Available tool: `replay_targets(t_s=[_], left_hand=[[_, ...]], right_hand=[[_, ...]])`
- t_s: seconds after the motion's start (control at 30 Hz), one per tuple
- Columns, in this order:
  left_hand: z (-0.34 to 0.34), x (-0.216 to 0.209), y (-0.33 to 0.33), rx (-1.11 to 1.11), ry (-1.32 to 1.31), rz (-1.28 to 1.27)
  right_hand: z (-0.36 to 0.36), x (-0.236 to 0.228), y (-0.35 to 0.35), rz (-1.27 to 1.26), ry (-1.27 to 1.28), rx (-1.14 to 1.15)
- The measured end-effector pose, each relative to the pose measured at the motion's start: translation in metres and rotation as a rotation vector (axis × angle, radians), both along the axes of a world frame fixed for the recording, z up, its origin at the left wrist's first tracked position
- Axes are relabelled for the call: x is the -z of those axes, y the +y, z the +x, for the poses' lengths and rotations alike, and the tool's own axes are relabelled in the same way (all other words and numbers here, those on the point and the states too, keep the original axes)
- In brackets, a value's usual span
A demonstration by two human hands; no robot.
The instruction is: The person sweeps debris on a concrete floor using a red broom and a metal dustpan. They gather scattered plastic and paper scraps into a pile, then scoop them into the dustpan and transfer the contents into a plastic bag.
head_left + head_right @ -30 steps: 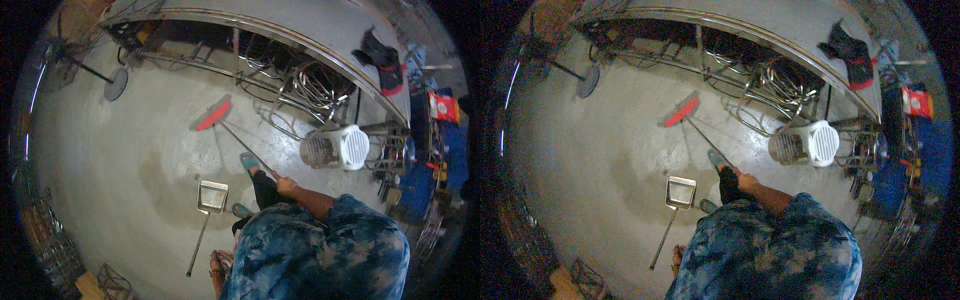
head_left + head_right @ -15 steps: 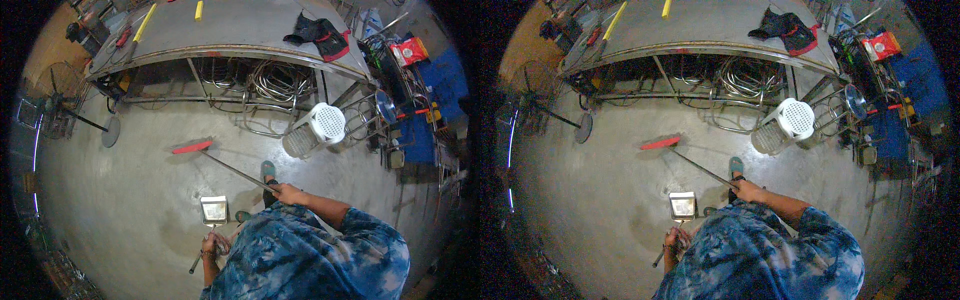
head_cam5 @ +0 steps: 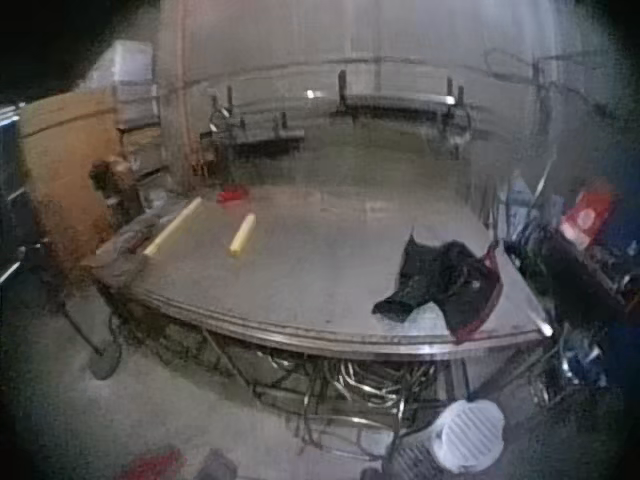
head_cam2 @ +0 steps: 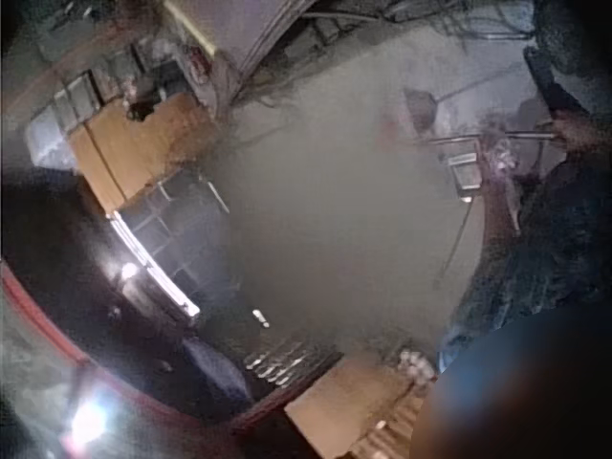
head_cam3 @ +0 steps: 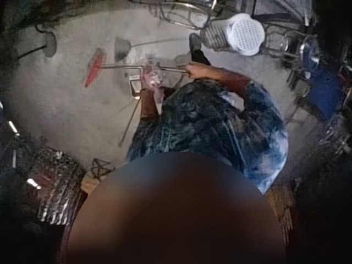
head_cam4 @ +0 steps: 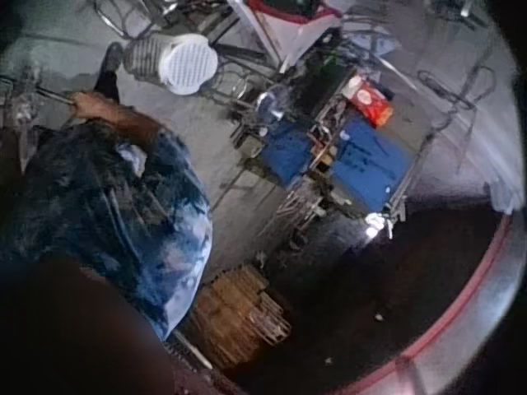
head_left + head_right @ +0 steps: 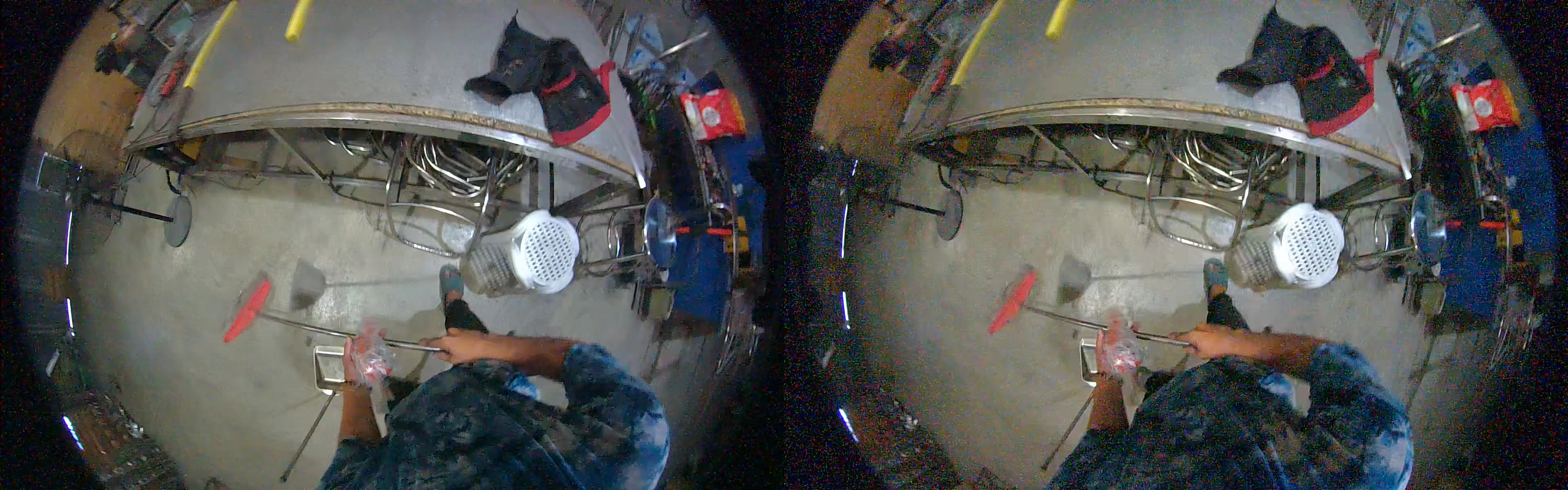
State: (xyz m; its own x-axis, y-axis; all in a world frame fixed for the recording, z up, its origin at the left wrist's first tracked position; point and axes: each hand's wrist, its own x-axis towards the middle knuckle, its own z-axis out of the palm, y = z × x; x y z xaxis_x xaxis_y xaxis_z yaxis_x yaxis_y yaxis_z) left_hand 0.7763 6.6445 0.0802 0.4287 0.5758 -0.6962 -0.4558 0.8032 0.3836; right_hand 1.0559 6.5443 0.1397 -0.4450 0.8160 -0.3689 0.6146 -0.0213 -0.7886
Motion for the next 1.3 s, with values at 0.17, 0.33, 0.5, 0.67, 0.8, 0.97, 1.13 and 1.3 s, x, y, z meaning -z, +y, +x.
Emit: replay_targets(t_s=[0.17, 0.33, 0.5, 0.67, 0.8, 0.97, 1.13, 1.3], left_hand=[[0.005, 0.103, -0.004, -0.193, -0.542, -0.153], [-0.033, 0.198, -0.015, -0.451, -0.546, -0.388], [-0.029, 0.247, -0.028, -0.423, -0.165, -0.350], [0.014, 0.225, -0.029, -0.466, 0.258, -0.307], [0.034, 0.224, -0.016, -0.496, 0.505, -0.472], [0.011, 0.241, -0.021, 0.350, 0.906, 0.094], [-0.001, 0.245, -0.031, -0.312, 0.447, -0.449], [0.022, 0.216, -0.007, -0.137, 0.580, -0.447]], right_hand=[[0.065, 0.045, 0.078, -0.277, 0.083, -0.228], [0.100, 0.152, 0.165, -0.439, 0.116, 0.100], [0.175, 0.287, 0.253, -0.024, -0.815, 0.428], [0.222, 0.377, 0.279, -0.370, -0.835, 0.445], [0.238, 0.405, 0.272, -0.429, -0.861, 0.418], [0.247, 0.407, 0.264, -0.488, -0.873, 0.430], [0.294, 0.402, 0.287, -0.254, -0.791, 0.654], [0.340, 0.361, 0.333, 0.211, -0.747, 0.563]])
